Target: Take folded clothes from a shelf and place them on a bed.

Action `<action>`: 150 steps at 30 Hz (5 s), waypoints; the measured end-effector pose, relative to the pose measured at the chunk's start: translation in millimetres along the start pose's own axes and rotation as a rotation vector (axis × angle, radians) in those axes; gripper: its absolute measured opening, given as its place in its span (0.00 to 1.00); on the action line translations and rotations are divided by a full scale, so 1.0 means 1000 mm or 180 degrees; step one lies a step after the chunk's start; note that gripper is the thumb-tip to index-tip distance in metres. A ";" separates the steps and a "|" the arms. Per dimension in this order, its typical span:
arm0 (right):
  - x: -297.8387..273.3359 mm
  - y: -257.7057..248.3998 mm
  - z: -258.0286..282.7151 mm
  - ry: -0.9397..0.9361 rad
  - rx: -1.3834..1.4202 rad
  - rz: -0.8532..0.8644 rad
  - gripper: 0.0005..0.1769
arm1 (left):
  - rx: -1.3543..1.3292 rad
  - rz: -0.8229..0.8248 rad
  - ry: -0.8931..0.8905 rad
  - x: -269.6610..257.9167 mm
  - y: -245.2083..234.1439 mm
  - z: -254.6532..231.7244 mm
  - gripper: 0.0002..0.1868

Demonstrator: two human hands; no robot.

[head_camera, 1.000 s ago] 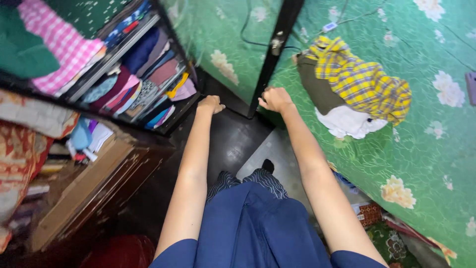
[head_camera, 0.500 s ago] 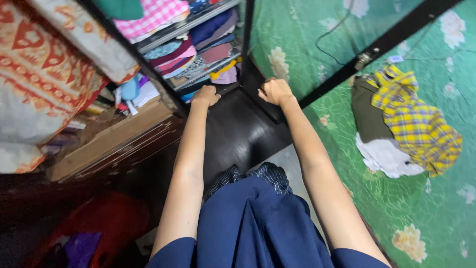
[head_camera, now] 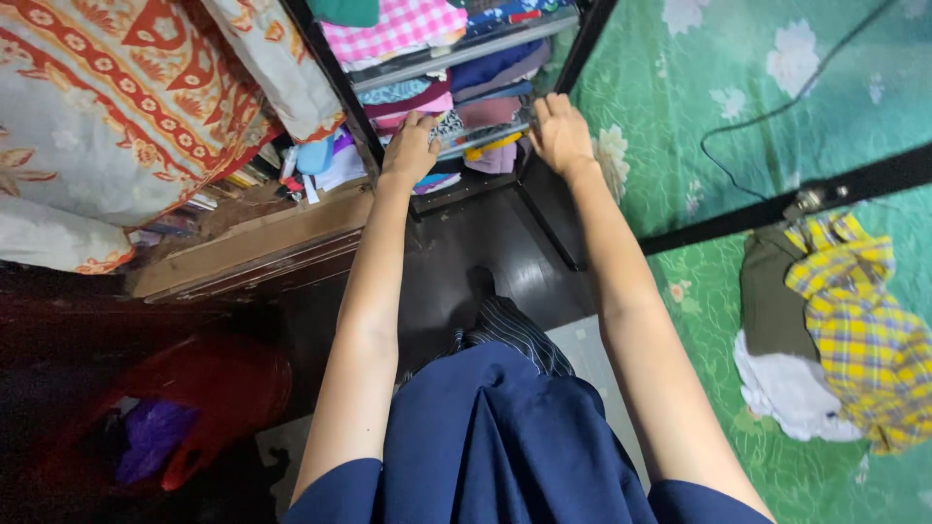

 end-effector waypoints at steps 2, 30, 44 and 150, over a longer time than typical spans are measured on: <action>0.020 -0.022 0.002 -0.0179 0.0167 -0.0429 0.23 | 0.0059 -0.0452 0.0165 0.014 -0.008 0.004 0.18; 0.244 -0.039 -0.092 0.1885 0.2234 -0.1391 0.42 | -0.3527 -0.1344 -0.0405 0.259 -0.053 -0.008 0.28; 0.229 -0.044 -0.095 0.1958 0.4142 -0.0992 0.27 | -0.3952 -0.1823 0.0172 0.186 -0.096 -0.050 0.25; -0.672 0.049 -0.394 0.4265 0.1681 0.0076 0.37 | -0.0302 0.2743 0.1404 0.118 0.590 -0.618 0.29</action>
Point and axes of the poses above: each hand's wrist, its own x-axis towards the middle knuckle, its own y-axis out of the palm, z = x × y, the point moved 3 cm from there along x, towards the middle knuckle, and after that the axes turned 15 degrees about z, right-handed, at the moved point
